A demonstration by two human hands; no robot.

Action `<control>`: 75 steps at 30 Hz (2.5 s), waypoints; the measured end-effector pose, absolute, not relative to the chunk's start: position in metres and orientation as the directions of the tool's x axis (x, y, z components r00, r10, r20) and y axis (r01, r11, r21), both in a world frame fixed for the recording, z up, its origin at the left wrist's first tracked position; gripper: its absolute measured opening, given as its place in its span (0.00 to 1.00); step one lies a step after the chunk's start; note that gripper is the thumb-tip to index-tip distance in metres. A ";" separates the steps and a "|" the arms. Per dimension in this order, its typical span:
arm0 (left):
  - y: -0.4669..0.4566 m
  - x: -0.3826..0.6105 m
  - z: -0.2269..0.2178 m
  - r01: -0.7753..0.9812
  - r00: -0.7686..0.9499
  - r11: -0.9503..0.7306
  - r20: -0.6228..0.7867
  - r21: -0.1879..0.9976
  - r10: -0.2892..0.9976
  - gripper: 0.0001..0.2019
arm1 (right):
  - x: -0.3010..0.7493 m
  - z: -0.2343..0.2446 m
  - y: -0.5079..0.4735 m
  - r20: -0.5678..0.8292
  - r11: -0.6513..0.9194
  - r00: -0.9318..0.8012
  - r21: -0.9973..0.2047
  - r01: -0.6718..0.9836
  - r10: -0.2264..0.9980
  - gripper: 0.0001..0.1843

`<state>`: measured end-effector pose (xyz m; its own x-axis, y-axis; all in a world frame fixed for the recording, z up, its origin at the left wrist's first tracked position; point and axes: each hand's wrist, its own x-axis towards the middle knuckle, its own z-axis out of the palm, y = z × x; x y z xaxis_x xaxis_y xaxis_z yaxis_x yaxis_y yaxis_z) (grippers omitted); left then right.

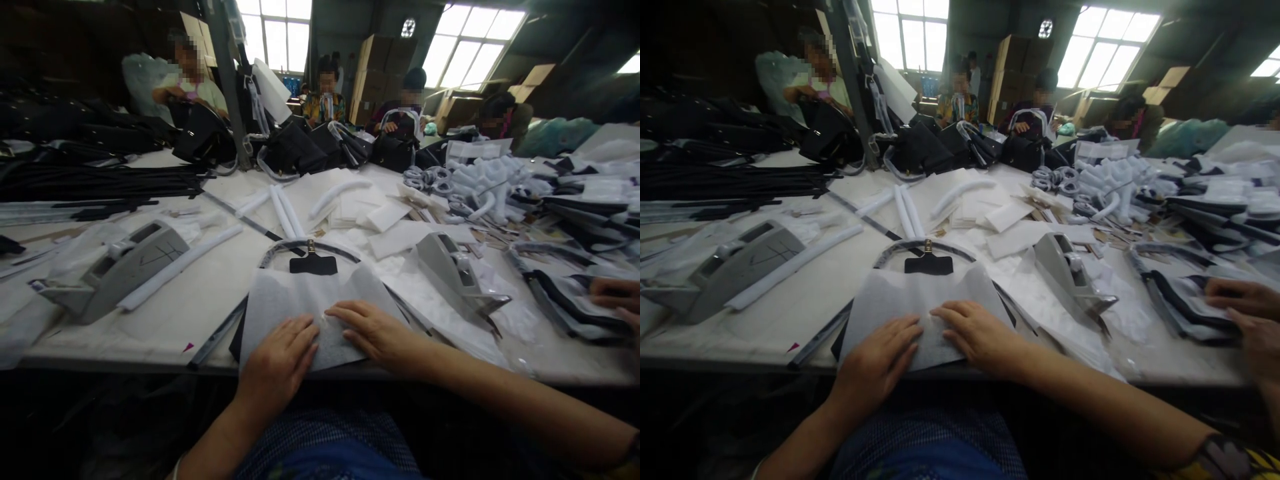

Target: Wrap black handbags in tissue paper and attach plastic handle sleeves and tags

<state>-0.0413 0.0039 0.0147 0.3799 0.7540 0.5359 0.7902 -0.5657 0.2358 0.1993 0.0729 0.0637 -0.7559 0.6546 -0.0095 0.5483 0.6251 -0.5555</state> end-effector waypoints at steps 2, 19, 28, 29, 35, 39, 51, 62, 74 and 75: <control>0.005 -0.040 0.015 0.792 0.385 -0.568 0.539 0.225 0.749 0.13 | 0.196 0.063 0.075 0.000 0.657 -0.767 -0.515 0.550 0.642 0.22; 0.006 -0.039 0.009 0.771 0.345 -0.570 0.567 0.284 0.748 0.13 | 0.194 0.061 0.076 0.010 0.767 -0.833 -0.399 0.503 0.553 0.21; 0.007 -0.039 0.007 0.785 0.372 -0.565 0.537 0.253 0.757 0.14 | 0.189 0.079 0.081 -0.085 0.780 -0.855 -0.372 0.503 0.511 0.18; 0.007 -0.039 0.008 0.791 0.385 -0.562 0.519 0.240 0.763 0.14 | 0.187 0.084 0.084 -0.131 0.771 -0.848 -0.364 0.523 0.513 0.17; 0.015 -0.036 0.026 0.804 0.506 -0.570 0.313 0.165 0.804 0.15 | 0.177 0.084 0.106 -0.173 0.831 -0.867 -0.249 0.498 0.468 0.25; 0.016 -0.042 0.030 0.799 0.542 -0.581 0.231 0.157 0.808 0.19 | 0.186 0.058 0.106 -0.157 0.833 -0.895 -0.327 0.447 0.418 0.31; 0.012 -0.065 0.024 0.762 0.636 -0.647 0.220 -0.028 0.740 0.30 | 0.199 0.052 0.125 -0.108 0.827 -0.936 -0.441 0.348 0.336 0.35; 0.013 -0.070 0.015 0.840 0.528 -0.542 0.176 0.042 0.831 0.30 | 0.203 0.049 0.115 -0.169 0.728 -0.875 -0.497 0.473 0.453 0.36; 0.015 -0.061 0.018 0.885 0.331 -0.354 0.124 0.301 0.935 0.30 | 0.190 0.061 0.131 -0.089 0.753 -0.873 -0.469 0.462 0.480 0.23; 0.015 -0.060 0.018 0.887 0.330 -0.352 0.123 0.301 0.936 0.30 | 0.186 0.062 0.134 -0.048 0.770 -0.891 -0.484 0.416 0.451 0.20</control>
<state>-0.0604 0.0146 0.0181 0.3297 0.9361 0.1228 0.8865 -0.3517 0.3007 0.1855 0.1343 0.0624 -0.8911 0.4512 -0.0484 0.4162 0.7700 -0.4836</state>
